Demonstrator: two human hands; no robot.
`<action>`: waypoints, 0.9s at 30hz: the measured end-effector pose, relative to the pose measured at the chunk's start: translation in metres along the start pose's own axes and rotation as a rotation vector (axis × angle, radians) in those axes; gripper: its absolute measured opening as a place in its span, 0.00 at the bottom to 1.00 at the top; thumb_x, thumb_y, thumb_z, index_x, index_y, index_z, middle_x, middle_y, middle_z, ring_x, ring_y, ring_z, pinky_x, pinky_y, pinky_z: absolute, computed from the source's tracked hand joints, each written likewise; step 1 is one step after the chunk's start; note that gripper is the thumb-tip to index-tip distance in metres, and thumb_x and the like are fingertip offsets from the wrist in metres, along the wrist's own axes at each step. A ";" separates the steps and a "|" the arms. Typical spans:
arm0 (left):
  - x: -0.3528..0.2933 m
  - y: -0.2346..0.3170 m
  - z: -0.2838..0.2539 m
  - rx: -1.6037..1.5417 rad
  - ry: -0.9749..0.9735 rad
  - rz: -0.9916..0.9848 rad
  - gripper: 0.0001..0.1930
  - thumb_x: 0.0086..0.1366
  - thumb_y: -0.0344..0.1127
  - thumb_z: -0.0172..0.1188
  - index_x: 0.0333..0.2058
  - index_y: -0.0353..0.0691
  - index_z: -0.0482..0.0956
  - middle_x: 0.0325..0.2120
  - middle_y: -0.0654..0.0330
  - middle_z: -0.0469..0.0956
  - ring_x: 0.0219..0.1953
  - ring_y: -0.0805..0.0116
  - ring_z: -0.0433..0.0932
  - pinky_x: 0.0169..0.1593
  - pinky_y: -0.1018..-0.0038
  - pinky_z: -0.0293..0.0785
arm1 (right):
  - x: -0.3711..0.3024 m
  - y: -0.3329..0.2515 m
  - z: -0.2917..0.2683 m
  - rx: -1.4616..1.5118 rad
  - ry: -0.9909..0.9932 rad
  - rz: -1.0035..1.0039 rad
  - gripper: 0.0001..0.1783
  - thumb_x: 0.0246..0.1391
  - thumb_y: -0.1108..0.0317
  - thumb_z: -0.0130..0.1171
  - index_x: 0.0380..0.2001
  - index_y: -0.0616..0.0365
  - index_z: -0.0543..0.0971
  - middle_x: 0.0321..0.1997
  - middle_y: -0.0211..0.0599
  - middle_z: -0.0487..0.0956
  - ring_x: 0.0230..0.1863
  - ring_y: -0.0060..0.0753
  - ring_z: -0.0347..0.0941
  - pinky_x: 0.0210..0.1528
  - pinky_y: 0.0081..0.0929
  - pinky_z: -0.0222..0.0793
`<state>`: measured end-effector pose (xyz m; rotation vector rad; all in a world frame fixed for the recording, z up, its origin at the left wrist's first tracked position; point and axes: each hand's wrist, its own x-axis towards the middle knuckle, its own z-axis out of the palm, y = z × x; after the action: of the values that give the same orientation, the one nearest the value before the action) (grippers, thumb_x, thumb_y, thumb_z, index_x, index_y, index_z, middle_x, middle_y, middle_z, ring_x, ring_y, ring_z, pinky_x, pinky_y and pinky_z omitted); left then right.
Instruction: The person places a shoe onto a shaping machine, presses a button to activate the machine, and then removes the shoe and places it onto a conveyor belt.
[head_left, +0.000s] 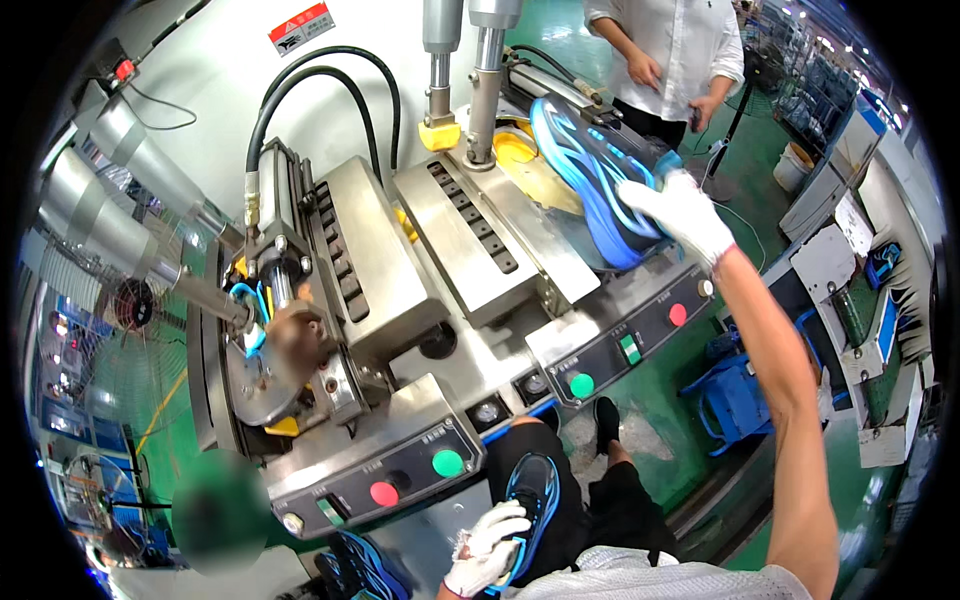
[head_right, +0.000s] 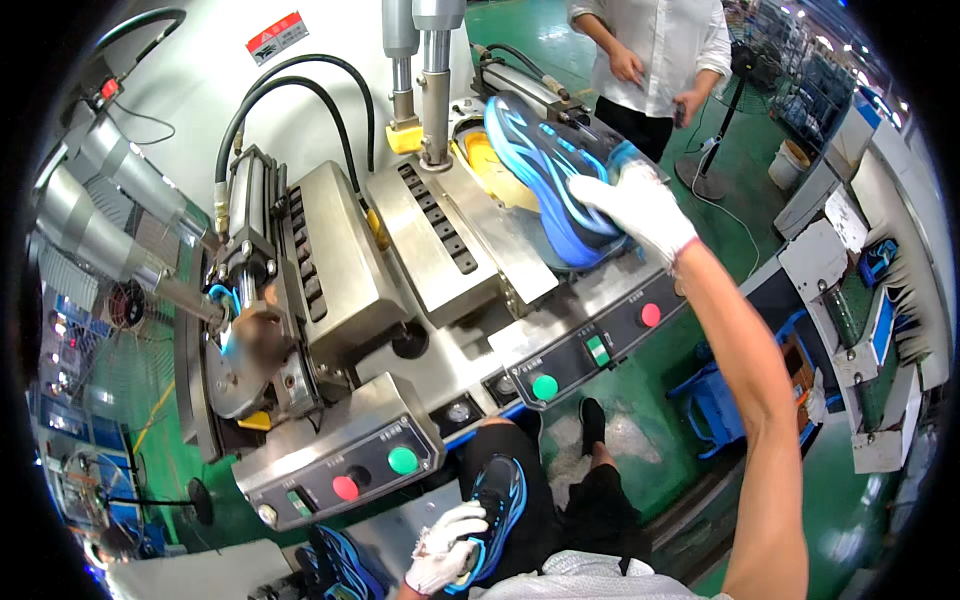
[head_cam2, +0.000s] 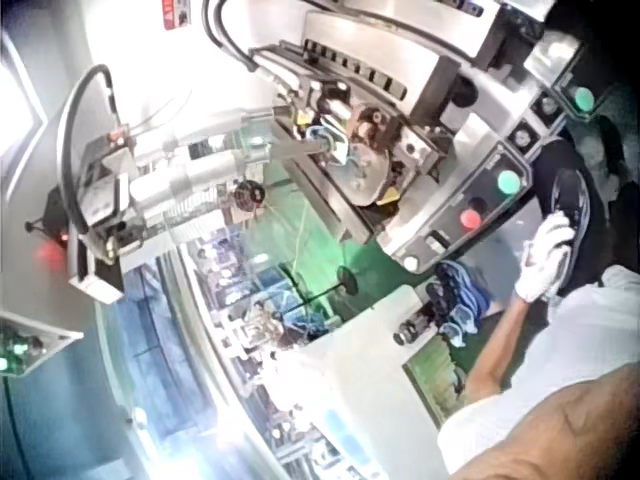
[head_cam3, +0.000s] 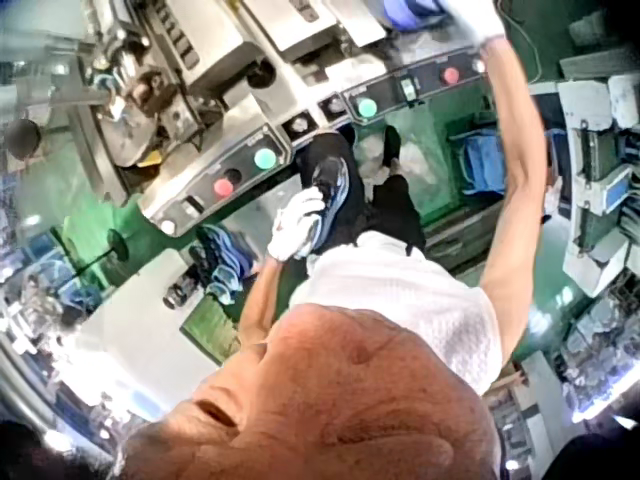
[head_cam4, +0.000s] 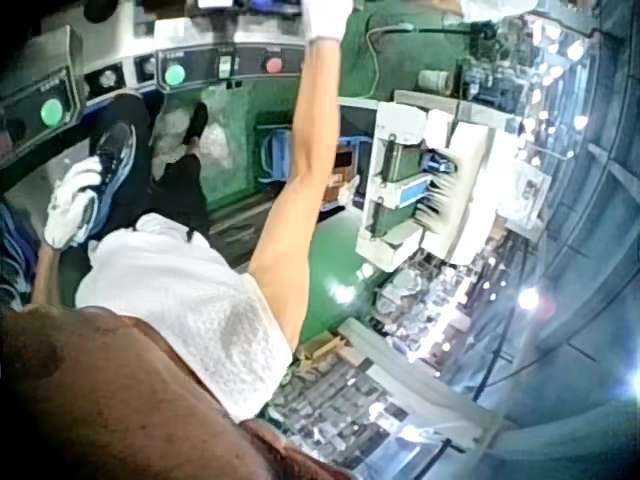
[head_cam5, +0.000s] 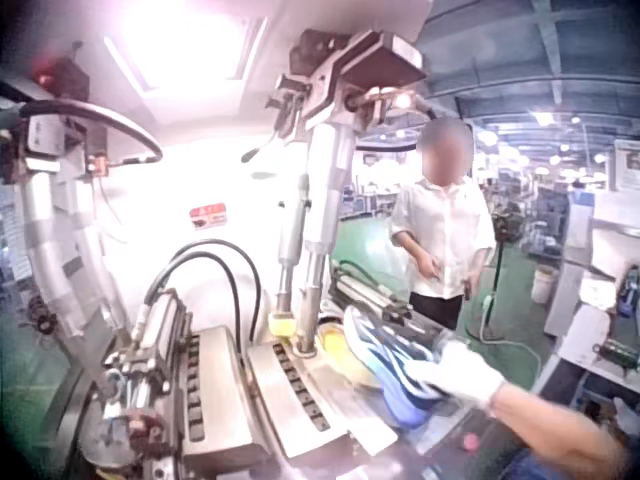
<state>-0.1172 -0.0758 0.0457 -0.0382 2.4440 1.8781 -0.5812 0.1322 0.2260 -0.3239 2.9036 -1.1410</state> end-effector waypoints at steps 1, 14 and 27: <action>0.001 0.001 -0.006 -0.021 0.033 0.017 0.20 0.56 0.20 0.57 0.48 0.39 0.83 0.58 0.47 0.78 0.65 0.47 0.74 0.70 0.56 0.68 | 0.033 -0.014 0.007 0.054 -0.104 -0.106 0.45 0.51 0.35 0.70 0.53 0.69 0.78 0.46 0.51 0.84 0.49 0.46 0.82 0.53 0.40 0.76; 0.014 -0.008 -0.020 -0.119 0.077 -0.094 0.16 0.54 0.23 0.63 0.43 0.37 0.86 0.51 0.49 0.83 0.62 0.46 0.76 0.66 0.57 0.71 | 0.194 0.009 0.166 -0.606 -0.142 -0.196 0.36 0.52 0.38 0.64 0.46 0.62 0.85 0.52 0.56 0.84 0.53 0.53 0.83 0.53 0.44 0.79; 0.012 -0.020 -0.017 0.008 0.047 0.033 0.19 0.54 0.18 0.55 0.45 0.37 0.81 0.53 0.47 0.80 0.62 0.46 0.76 0.68 0.56 0.70 | -0.116 0.023 0.117 0.126 0.213 -0.542 0.36 0.55 0.60 0.70 0.63 0.67 0.73 0.62 0.59 0.78 0.65 0.57 0.75 0.67 0.47 0.71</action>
<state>-0.1285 -0.0970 0.0295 -0.0429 2.4976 1.9017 -0.4632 0.0929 0.1164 -1.1008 2.9867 -1.4904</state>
